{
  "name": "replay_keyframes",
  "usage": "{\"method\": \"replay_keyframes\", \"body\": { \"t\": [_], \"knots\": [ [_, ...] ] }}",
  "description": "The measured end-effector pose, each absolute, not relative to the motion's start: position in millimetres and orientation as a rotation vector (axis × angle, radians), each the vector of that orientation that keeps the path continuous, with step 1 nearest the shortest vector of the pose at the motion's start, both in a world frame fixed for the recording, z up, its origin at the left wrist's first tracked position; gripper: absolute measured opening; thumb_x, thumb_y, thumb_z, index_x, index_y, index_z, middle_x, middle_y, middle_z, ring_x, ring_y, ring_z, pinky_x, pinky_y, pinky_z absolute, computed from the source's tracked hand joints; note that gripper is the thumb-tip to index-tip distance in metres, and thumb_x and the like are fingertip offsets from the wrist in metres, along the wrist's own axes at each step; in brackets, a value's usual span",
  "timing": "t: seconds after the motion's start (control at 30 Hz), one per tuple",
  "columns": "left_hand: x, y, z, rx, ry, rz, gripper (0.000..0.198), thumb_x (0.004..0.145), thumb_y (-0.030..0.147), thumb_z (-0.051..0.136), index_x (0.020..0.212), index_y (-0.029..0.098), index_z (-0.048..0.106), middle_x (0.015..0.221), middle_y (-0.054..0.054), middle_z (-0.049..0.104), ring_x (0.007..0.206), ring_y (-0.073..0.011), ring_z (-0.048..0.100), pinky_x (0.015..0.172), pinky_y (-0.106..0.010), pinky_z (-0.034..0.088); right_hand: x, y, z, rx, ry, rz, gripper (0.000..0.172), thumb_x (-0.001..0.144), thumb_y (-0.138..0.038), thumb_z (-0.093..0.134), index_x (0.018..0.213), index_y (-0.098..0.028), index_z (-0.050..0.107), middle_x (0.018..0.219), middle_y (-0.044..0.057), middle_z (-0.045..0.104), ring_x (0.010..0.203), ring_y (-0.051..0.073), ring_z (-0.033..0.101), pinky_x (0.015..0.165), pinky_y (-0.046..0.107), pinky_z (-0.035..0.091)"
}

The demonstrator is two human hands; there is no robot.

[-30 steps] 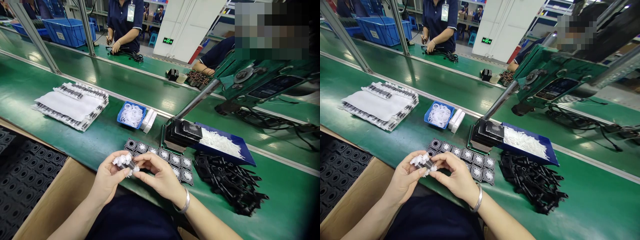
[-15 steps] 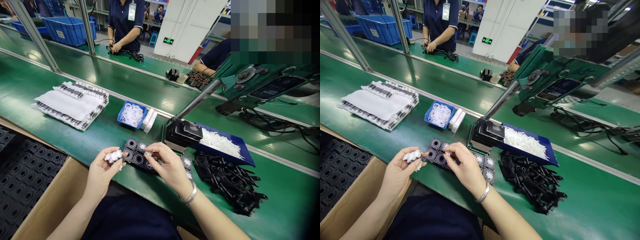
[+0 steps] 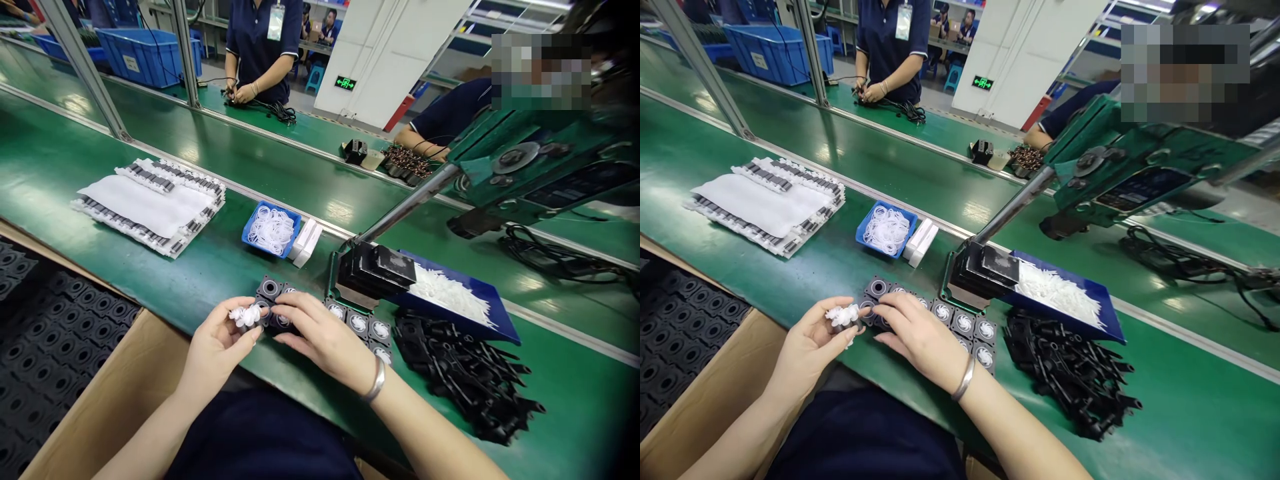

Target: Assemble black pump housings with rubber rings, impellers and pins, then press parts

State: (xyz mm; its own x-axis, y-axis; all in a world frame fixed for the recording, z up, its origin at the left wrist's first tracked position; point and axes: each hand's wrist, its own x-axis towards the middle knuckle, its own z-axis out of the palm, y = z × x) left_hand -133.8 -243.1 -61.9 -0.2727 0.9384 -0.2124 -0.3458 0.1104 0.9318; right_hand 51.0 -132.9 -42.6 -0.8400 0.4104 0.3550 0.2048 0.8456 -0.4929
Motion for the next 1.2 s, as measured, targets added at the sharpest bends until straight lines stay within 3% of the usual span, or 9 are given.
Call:
{"method": "replay_keyframes", "body": {
  "t": [0.1, 0.23, 0.33, 0.47, 0.73, 0.9, 0.97, 1.03, 1.2],
  "knots": [
    [-131, -243, -63, 0.742, 1.222, 1.436, 0.05, 0.08, 0.023, 0.077, 0.126, 0.024, 0.058, 0.115, -0.007, 0.071, 0.11, -0.0212, 0.067, 0.095, -0.029, 0.053, 47, -131, -29, -0.503, -2.469, 0.787, 0.047, 0.092, -0.035, 0.066, 0.134, -0.022, 0.049, 0.128, 0.013, 0.058, 0.109, 0.022, 0.06, 0.097, 0.04, 0.054],
    [-129, -245, -65, 0.756, 1.132, 1.369, 0.057, 0.078, 0.019, 0.078, 0.13, 0.026, 0.054, 0.116, -0.006, 0.07, 0.104, -0.0202, 0.069, 0.089, -0.028, 0.056, 36, -133, -25, -0.375, -2.44, 1.096, 0.032, 0.094, -0.038, 0.062, 0.121, -0.021, 0.06, 0.101, 0.007, 0.066, 0.078, 0.013, 0.061, 0.073, 0.027, 0.056],
    [-133, -245, -65, 0.686, 1.073, 1.341, 0.047, 0.077, 0.019, 0.08, 0.12, 0.022, 0.06, 0.109, -0.007, 0.073, 0.102, -0.0216, 0.071, 0.086, -0.028, 0.057, 29, -133, -28, -0.374, -2.356, 1.151, 0.025, 0.09, -0.041, 0.067, 0.103, -0.019, 0.067, 0.085, 0.004, 0.065, 0.077, 0.014, 0.061, 0.07, 0.026, 0.054],
    [-140, -243, -62, 0.627, 1.094, 1.373, 0.046, 0.073, 0.02, 0.083, 0.114, 0.02, 0.061, 0.105, -0.007, 0.074, 0.101, -0.0234, 0.071, 0.085, -0.032, 0.059, 24, -123, -29, -0.539, -2.063, 1.284, 0.021, 0.089, -0.041, 0.069, 0.092, -0.02, 0.067, 0.09, 0.005, 0.065, 0.077, 0.014, 0.064, 0.066, 0.026, 0.055],
    [-147, -242, -62, 0.585, 1.195, 1.448, 0.049, 0.078, 0.024, 0.08, 0.12, 0.021, 0.056, 0.112, -0.008, 0.072, 0.12, -0.0264, 0.064, 0.09, -0.03, 0.056, 14, -91, -54, -0.624, -2.374, 0.671, 0.01, 0.097, -0.023, 0.057, 0.103, -0.017, 0.062, 0.098, 0.008, 0.064, 0.087, 0.017, 0.063, 0.079, 0.033, 0.057],
    [-146, -245, -68, 0.694, 1.291, 1.393, 0.046, 0.081, 0.026, 0.077, 0.121, 0.021, 0.055, 0.11, -0.008, 0.074, 0.115, -0.024, 0.066, 0.092, -0.03, 0.055, 13, -98, -43, -0.494, -2.663, 0.414, 0.035, 0.094, -0.039, 0.06, 0.118, -0.014, 0.058, 0.118, 0.017, 0.061, 0.108, 0.028, 0.06, 0.093, 0.047, 0.054],
    [-145, -246, -70, 0.77, 1.381, 1.394, 0.044, 0.081, 0.028, 0.076, 0.12, 0.021, 0.057, 0.109, -0.008, 0.074, 0.11, -0.0248, 0.069, 0.09, -0.031, 0.056, 13, -107, -32, -0.487, -2.613, 0.521, 0.052, 0.087, -0.048, 0.066, 0.125, -0.014, 0.054, 0.121, 0.017, 0.059, 0.112, 0.028, 0.058, 0.097, 0.046, 0.053],
    [-144, -247, -72, 0.877, 1.455, 1.392, 0.041, 0.08, 0.029, 0.076, 0.117, 0.022, 0.061, 0.111, -0.008, 0.072, 0.107, -0.025, 0.07, 0.088, -0.031, 0.058, 13, -119, -23, -0.445, -2.555, 0.754, 0.059, 0.084, -0.05, 0.07, 0.128, -0.016, 0.051, 0.112, 0.012, 0.061, 0.102, 0.023, 0.061, 0.09, 0.038, 0.055],
    [-147, -248, -69, 0.968, 1.385, 1.303, 0.032, 0.083, 0.028, 0.073, 0.112, 0.022, 0.063, 0.109, -0.007, 0.073, 0.102, -0.023, 0.072, 0.086, -0.03, 0.059, 10, -139, -25, -0.491, -2.394, 1.095, 0.029, 0.093, -0.036, 0.065, 0.116, -0.02, 0.058, 0.092, 0.003, 0.063, 0.079, 0.013, 0.06, 0.073, 0.026, 0.053]
  ]
}}
